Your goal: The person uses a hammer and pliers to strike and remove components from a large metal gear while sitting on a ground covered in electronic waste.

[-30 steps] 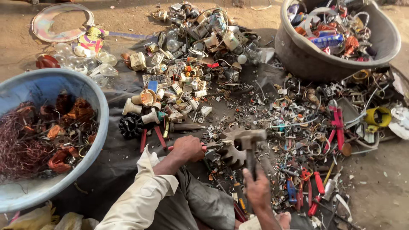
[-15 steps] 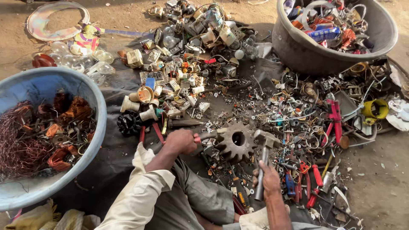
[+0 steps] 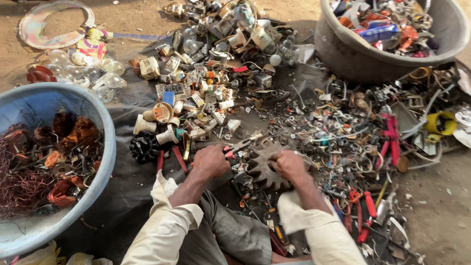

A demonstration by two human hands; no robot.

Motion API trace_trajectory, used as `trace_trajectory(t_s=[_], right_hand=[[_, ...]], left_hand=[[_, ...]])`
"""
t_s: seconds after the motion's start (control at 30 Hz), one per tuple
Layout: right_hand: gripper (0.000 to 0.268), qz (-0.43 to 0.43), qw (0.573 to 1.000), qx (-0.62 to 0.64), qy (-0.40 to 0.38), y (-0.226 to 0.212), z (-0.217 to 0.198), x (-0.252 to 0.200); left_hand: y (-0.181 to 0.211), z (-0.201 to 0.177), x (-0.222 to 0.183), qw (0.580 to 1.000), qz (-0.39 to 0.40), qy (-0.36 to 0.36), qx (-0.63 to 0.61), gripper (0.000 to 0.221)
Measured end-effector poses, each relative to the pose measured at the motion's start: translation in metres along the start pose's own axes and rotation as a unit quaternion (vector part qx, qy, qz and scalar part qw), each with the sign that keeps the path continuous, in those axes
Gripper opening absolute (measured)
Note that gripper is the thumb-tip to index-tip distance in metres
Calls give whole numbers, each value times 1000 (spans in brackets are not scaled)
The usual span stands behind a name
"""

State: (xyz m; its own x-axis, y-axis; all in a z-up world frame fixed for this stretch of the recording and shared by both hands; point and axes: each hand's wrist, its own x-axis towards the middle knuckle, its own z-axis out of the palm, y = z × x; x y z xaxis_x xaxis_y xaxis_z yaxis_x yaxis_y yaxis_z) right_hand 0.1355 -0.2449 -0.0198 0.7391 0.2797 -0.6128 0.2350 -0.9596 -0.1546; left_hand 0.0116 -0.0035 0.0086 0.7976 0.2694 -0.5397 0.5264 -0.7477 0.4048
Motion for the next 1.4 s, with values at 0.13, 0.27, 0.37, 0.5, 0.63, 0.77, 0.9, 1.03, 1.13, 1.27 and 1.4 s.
trace_trajectory(t_s=[0.13, 0.27, 0.37, 0.5, 0.63, 0.77, 0.9, 1.03, 1.13, 1.27, 1.4], right_hand=[[22, -111, 988, -94, -50, 18, -1, 41], [26, -148, 980, -96, -87, 34, 11, 52], [23, -95, 989, -114, -26, 25, 16, 41], [22, -153, 983, -97, 26, 14, 12, 21], [21, -120, 986, -119, -4, 10, 5, 25], [20, -128, 965, -229, 14, 6, 8, 26], [21, -133, 976, -169, 37, 9, 10, 18], [28, -111, 988, -90, 62, 21, 16, 16], [27, -128, 986, -90, 65, 26, 19, 15], [21, -120, 981, -136, 61, 23, 22, 28], [22, -140, 959, -225, 98, 25, 31, 50]], left_hand=[[-2, -2, 3, 1000, 7, 9, -18, 42], [-1, -1, 8, 999, 26, 19, -28, 41], [-1, -3, 6, 1000, 24, 6, -15, 44], [-1, -3, 2, 1000, 16, -1, -20, 44], [0, 0, 8, 1000, 23, 1, -9, 46], [-3, 4, 12, 1000, 13, -24, -1, 47], [-5, 5, 12, 1000, 20, 0, -12, 44], [-6, 4, 10, 1000, 22, 5, -14, 43], [-8, 4, 7, 1000, 22, 13, -17, 43], [-5, 5, 7, 1000, 27, 12, -5, 45], [-6, 4, 7, 999, 27, 12, -12, 41]])
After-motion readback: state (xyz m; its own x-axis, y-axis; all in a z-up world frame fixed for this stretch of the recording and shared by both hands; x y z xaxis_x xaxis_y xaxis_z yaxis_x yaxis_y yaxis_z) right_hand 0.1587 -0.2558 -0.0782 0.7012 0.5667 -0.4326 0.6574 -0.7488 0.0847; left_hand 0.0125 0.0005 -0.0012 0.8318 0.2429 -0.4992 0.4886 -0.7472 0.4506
